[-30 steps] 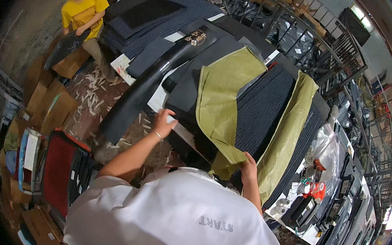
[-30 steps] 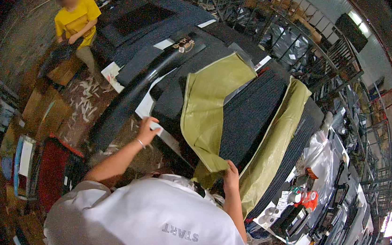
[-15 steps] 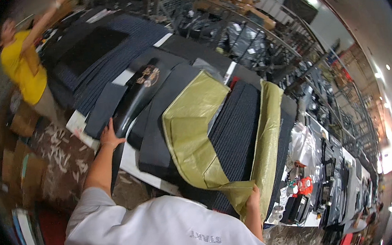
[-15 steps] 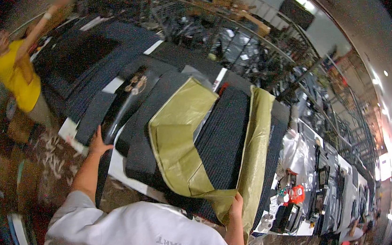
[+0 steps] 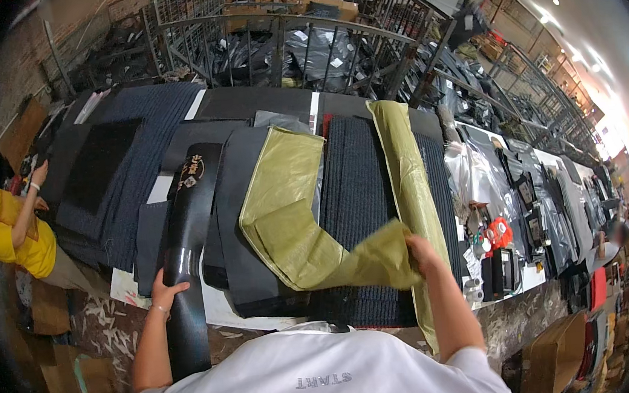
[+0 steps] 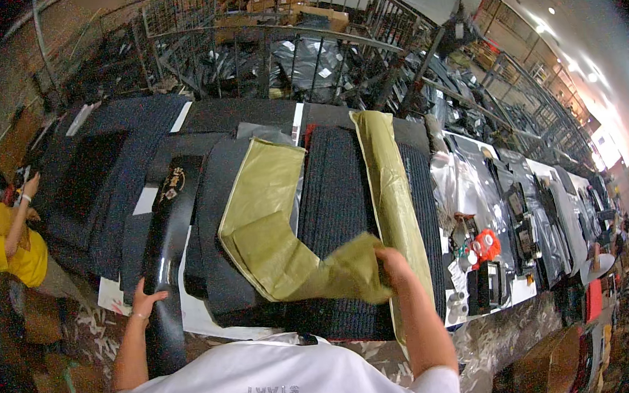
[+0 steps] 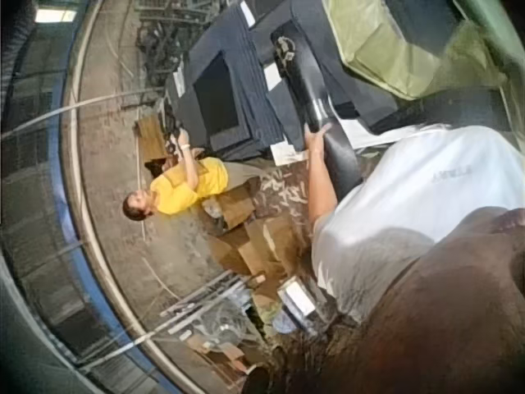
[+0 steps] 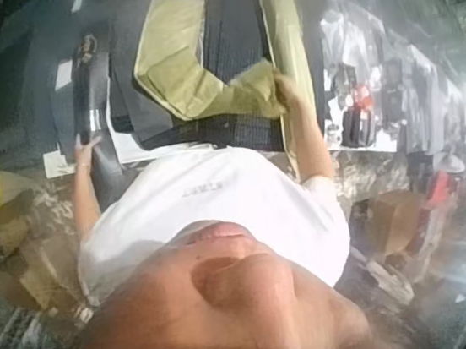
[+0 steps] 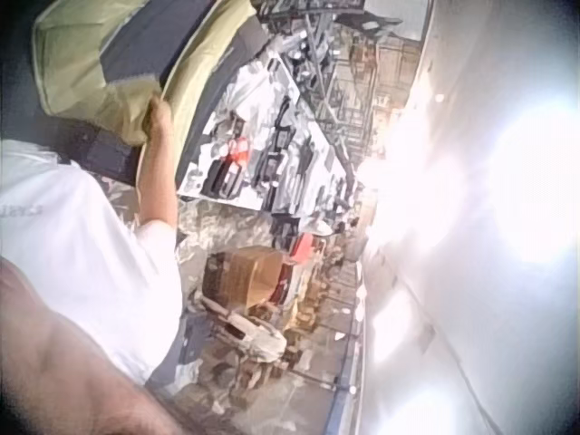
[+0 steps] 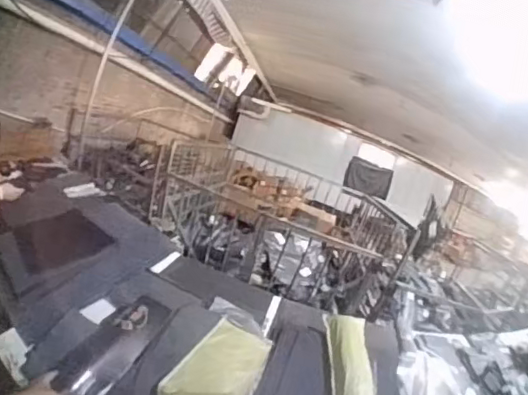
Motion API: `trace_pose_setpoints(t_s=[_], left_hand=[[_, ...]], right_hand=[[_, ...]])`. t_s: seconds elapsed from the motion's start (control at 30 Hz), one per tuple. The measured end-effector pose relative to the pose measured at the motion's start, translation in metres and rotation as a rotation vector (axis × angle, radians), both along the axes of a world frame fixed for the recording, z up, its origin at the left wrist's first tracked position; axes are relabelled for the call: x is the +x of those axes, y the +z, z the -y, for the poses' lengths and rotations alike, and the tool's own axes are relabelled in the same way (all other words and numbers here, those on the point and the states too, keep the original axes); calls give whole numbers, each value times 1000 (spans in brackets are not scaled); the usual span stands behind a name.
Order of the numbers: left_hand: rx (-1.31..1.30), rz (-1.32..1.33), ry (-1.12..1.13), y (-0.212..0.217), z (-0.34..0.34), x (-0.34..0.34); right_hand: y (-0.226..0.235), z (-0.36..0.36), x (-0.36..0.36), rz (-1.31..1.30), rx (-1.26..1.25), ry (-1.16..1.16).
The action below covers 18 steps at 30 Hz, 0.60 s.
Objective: The person rolls a large red and black mat tightly, secures it with tape, and then places it into a green fabric sleeve. The person handles the mat and tape by hand throughout the process.
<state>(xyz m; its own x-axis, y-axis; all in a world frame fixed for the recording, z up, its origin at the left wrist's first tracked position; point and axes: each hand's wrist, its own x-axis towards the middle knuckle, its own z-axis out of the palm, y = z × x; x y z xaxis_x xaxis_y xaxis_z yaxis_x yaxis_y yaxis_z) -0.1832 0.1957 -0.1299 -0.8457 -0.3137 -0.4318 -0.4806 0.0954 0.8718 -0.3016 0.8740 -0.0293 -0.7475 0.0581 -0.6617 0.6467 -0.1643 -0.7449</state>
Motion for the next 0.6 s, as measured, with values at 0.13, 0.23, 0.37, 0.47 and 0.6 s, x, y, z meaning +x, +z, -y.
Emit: trace_pose_setpoints(t_s=[0.13,0.23,0.37,0.47,0.6], left_hand=[[72,-1,25,96,-37,44],[236,40,-13,167,-83,48],[272,-32,-25,217,-127,98],[358,-294,-180,225,-177,120],[507,-305,-317,204,-238,130]], right_hand=[[33,25,-117,-314,255,98],[59,-13,-234,-548,686,-63],[145,56,-259,-1016,703,-230],[139,78,-254,-1155,967,-171],[107,92,-261,-851,328,234]])
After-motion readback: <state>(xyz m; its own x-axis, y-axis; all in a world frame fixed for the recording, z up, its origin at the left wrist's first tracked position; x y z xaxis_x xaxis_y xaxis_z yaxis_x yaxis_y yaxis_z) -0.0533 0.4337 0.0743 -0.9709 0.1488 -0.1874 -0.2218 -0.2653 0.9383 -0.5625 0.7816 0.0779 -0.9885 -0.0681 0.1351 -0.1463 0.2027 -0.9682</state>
